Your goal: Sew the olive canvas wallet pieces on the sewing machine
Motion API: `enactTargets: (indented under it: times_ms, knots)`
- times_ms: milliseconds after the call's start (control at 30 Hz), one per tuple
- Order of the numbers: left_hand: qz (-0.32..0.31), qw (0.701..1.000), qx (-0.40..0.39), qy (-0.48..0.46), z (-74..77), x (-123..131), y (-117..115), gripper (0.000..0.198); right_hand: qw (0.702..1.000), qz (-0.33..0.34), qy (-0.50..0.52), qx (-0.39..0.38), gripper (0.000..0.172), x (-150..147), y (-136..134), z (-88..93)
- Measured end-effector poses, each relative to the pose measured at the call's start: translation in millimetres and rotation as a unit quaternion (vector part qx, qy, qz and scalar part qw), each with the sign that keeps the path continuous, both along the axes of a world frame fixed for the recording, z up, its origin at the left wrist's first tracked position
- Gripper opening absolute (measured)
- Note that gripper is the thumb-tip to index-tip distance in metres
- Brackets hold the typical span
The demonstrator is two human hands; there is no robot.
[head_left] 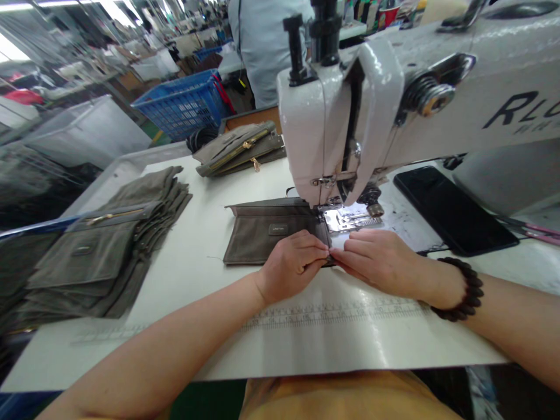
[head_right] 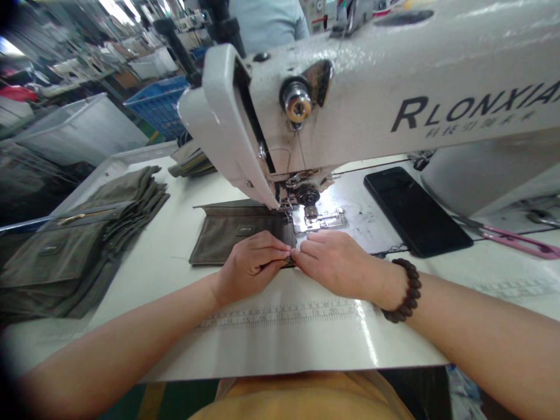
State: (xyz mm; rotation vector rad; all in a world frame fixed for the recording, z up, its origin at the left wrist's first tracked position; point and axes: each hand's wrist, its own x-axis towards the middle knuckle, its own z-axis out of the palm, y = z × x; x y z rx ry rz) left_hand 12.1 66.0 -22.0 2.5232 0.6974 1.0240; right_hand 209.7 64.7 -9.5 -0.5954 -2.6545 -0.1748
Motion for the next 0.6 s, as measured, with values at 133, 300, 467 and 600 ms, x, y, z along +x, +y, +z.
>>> enactTargets:
  times_ms: [133, 300, 467, 600]
  knots:
    - [-0.025, 0.999, 0.029, 0.034, 0.5, 0, 1, 0.013, 0.999, 0.044, -0.029, 0.009, 0.028, 1, 0, 1.8]
    - [-0.039, 0.997, 0.037, 0.055, 1.0, 0, 3, 0.015, 0.998, 0.058, -0.028, 0.021, 0.032, 1, -1, 5.2]
    - [-0.024, 0.999, -0.044, -0.003, 2.4, -2, 9, 0.011, 0.999, 0.043, -0.012, 0.017, 0.03, -1, 1, 2.7]
    - [-0.017, 0.99, -0.136, -0.02, 5.7, -3, 16, 0.008, 0.999, -0.006, 0.025, -0.037, 0.028, -3, 6, -0.6]
